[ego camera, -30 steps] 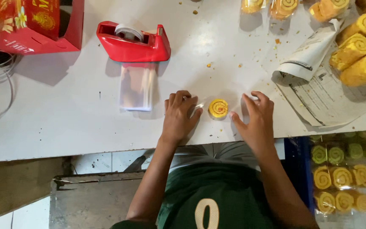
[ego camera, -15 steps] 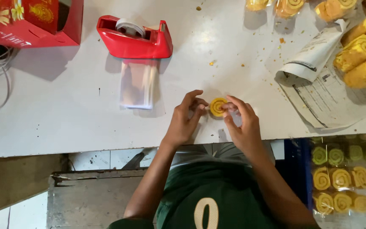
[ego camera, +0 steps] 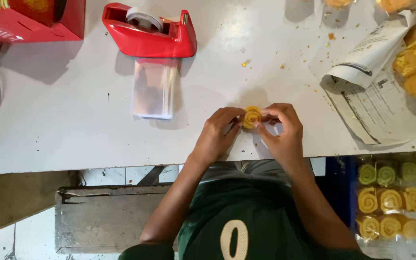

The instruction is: The person picks up individual yellow roll cakes by hand, inserts them into clear plastic sleeves, and seals each sleeve with adhesive tape from a dispenser. They then place the packaged cakes into a blue plastic crate.

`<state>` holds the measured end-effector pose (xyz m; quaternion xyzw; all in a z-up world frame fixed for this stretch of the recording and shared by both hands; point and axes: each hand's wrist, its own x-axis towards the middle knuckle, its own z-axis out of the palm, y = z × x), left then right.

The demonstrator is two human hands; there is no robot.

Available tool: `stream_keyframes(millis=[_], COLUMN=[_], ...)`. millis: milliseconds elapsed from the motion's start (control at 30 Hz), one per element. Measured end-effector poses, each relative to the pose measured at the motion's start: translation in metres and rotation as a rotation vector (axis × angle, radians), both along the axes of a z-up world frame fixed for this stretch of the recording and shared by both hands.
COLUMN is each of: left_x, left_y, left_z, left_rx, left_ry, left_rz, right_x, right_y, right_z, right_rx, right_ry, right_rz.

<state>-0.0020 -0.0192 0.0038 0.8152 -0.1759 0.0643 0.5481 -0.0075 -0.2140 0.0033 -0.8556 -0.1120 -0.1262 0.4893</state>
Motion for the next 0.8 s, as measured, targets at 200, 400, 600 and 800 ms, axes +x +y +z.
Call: stream_keyframes(millis=[200,400,600,800], left_x=[0.006,0.009,0.008,0.008], left_y=[-0.008,-0.006,-0.006,-0.004], left_z=[-0.003,-0.005,-0.002,-0.011], left_rx=[0.119,0.152,0.17,0.203], left_ry=[-0.102,-0.14,-0.131,-0.158], left_rz=[-0.046,-0.055,-0.056,-0.074], right_x=[0.002,0.003,0.004,0.002], right_y=[-0.005,-0.004,-0.004,-0.001], right_z=[-0.007,0.001,0.001,0.003], right_rx=[0.042,0.114,0.111,0.112], right_ry=[-0.005,0.033,0.063,0.087], right_rz=[0.019,0.008,0.014,-0.002])
